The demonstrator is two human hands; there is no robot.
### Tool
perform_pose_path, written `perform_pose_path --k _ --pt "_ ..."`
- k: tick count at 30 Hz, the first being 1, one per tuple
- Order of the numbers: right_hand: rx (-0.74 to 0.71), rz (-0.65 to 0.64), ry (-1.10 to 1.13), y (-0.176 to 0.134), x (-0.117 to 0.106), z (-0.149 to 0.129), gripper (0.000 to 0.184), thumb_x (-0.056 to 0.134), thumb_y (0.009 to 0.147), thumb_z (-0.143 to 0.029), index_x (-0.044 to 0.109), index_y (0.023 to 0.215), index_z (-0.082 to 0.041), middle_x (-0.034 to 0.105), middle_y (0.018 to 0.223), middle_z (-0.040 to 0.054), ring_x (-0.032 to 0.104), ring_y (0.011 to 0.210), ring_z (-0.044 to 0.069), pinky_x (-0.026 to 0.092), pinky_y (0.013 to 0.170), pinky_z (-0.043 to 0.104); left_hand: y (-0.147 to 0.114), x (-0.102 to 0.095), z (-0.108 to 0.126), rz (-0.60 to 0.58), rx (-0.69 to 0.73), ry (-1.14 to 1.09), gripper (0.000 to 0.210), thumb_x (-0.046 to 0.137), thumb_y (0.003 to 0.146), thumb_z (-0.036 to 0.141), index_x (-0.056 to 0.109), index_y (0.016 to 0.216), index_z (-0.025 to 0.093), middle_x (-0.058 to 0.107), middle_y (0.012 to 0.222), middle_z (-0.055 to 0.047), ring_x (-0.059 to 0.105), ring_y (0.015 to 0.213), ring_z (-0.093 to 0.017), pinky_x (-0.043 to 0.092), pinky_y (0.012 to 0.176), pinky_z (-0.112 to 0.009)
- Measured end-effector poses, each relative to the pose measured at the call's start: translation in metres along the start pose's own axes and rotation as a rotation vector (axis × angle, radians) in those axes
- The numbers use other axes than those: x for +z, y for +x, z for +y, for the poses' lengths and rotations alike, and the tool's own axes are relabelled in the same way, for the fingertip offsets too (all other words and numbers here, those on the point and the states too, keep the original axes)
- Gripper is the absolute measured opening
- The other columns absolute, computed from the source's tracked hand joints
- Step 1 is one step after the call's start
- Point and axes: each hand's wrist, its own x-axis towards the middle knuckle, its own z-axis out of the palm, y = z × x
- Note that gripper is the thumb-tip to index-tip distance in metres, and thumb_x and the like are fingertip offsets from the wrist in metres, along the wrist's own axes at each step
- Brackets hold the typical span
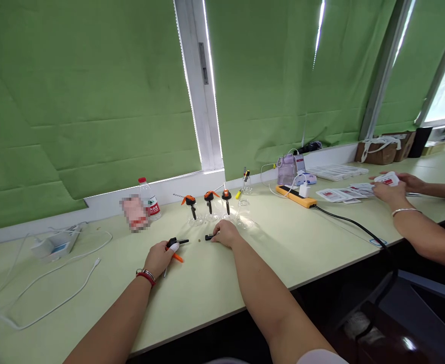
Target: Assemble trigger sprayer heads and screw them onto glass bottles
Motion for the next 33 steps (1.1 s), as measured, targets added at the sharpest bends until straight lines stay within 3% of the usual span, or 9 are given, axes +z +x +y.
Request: perform_pose_path --k 4,7,10,14,20,27,33 --pt "0.002 -0.002 0.007 -0.002 0.0 -0.001 0.03 0.078 0.053 -0.031 0.065 0.078 -0.02 0.06 0.098 0.0026 0.054 0.09 0.019 0.042 0.075 0.026 0.0 0.001 -0.001 0.004 0.003 -0.008 0.039 0.042 0.078 0.054 0.056 0.073 0.018 0.063 0.073 -0.007 0.058 0.065 -0.021 0.032 0.05 -0.027" --pt "-0.028 0.011 0.02 0.0 0.004 -0.005 0.027 0.068 0.068 -0.034 0.061 0.091 -0.021 0.058 0.103 0.0034 0.053 0.093 0.018 0.041 0.077 0.026 0.0 0.001 -0.001 0.007 0.004 -0.009 0.039 0.042 0.078 0.054 0.056 0.073 0.018 0.063 0.073 -0.007 0.058 0.065 -0.021 0.032 0.05 -0.027" --pt "-0.009 -0.027 -0.058 0.006 0.009 -0.013 0.029 0.05 0.08 -0.017 0.054 0.108 -0.024 0.053 0.113 0.0054 0.052 0.099 0.017 0.04 0.077 0.025 0.0 0.001 -0.001 0.006 0.003 0.005 0.039 0.042 0.078 0.054 0.055 0.072 0.018 0.063 0.073 -0.008 0.058 0.065 -0.021 0.032 0.05 -0.027" --pt "0.056 -0.14 -0.206 0.021 0.015 -0.025 0.049 0.046 0.076 -0.006 0.045 0.12 -0.026 0.047 0.117 0.009 0.05 0.102 0.02 0.039 0.075 0.026 0.0 0.002 -0.001 0.008 0.006 0.016 0.038 0.042 0.078 0.053 0.056 0.073 0.018 0.063 0.073 -0.008 0.058 0.065 -0.021 0.032 0.051 -0.027" --pt "0.079 -0.205 -0.287 0.041 0.027 -0.031 0.05 0.053 0.072 -0.008 0.049 0.118 -0.026 0.047 0.113 0.012 0.048 0.105 0.028 0.038 0.074 0.03 -0.001 0.002 -0.001 -0.011 -0.004 0.009 0.036 0.043 0.078 0.051 0.057 0.075 0.018 0.064 0.074 -0.007 0.058 0.063 -0.02 0.032 0.051 -0.026" --pt "0.037 -0.235 -0.328 0.04 0.03 -0.036 0.046 0.052 0.071 -0.008 0.051 0.114 -0.023 0.048 0.114 0.0141 0.047 0.104 0.029 0.038 0.07 0.03 0.002 0.001 -0.005 -0.017 -0.027 0.011 0.036 0.045 0.078 0.051 0.059 0.076 0.017 0.065 0.075 -0.008 0.058 0.063 -0.02 0.032 0.049 -0.026" --pt "-0.156 -0.33 -0.255 0.03 0.034 -0.056 0.034 0.05 0.066 -0.002 0.062 0.089 -0.024 0.061 0.102 0.0024 0.052 0.094 0.019 0.038 0.071 0.023 0.005 0.0 -0.011 0.016 -0.055 0.024 0.033 0.047 0.076 0.05 0.059 0.076 0.019 0.066 0.076 -0.008 0.059 0.065 -0.02 0.033 0.05 -0.026"
